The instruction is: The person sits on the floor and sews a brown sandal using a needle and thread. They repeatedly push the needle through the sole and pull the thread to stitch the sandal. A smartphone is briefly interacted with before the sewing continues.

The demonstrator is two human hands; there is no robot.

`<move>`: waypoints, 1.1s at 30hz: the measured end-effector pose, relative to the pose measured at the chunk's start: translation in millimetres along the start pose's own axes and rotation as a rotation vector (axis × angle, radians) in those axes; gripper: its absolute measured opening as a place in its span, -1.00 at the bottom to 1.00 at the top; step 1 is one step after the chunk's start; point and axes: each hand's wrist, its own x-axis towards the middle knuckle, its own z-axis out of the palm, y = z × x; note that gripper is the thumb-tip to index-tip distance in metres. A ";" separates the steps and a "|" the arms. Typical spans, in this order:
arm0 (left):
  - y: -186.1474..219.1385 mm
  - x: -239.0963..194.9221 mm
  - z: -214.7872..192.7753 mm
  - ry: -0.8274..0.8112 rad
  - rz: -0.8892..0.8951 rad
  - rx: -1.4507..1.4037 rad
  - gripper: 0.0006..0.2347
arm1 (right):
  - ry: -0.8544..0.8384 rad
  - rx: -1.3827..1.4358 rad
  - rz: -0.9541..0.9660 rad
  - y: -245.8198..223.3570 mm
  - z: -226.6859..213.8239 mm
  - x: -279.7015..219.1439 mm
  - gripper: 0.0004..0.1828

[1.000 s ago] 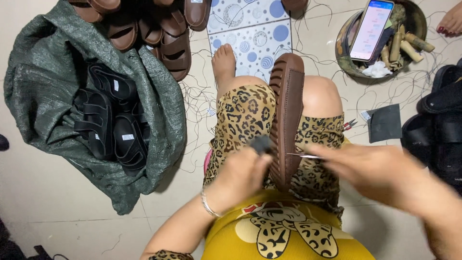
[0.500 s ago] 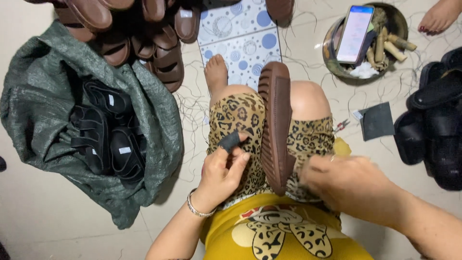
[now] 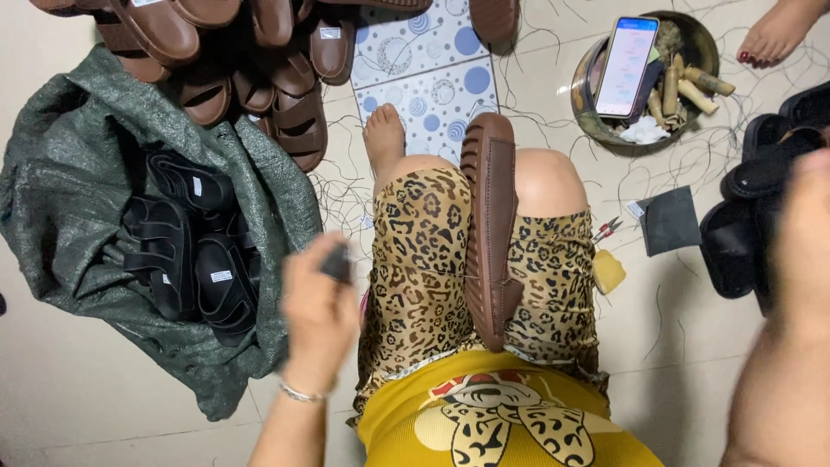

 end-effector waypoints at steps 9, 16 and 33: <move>55.5 -9.5 21.7 -0.884 -0.009 -0.676 -0.66 | -1.032 0.434 -0.139 -145.3 -1.5 -7.8 -0.39; 60.0 -19.7 35.0 -0.399 0.157 0.006 -0.48 | -0.604 1.214 -0.231 -177.1 5.6 -5.2 -0.70; -52.7 -46.7 -20.0 -0.315 -0.938 -1.330 -0.61 | -0.397 0.655 0.313 -125.2 -4.9 -4.5 -0.80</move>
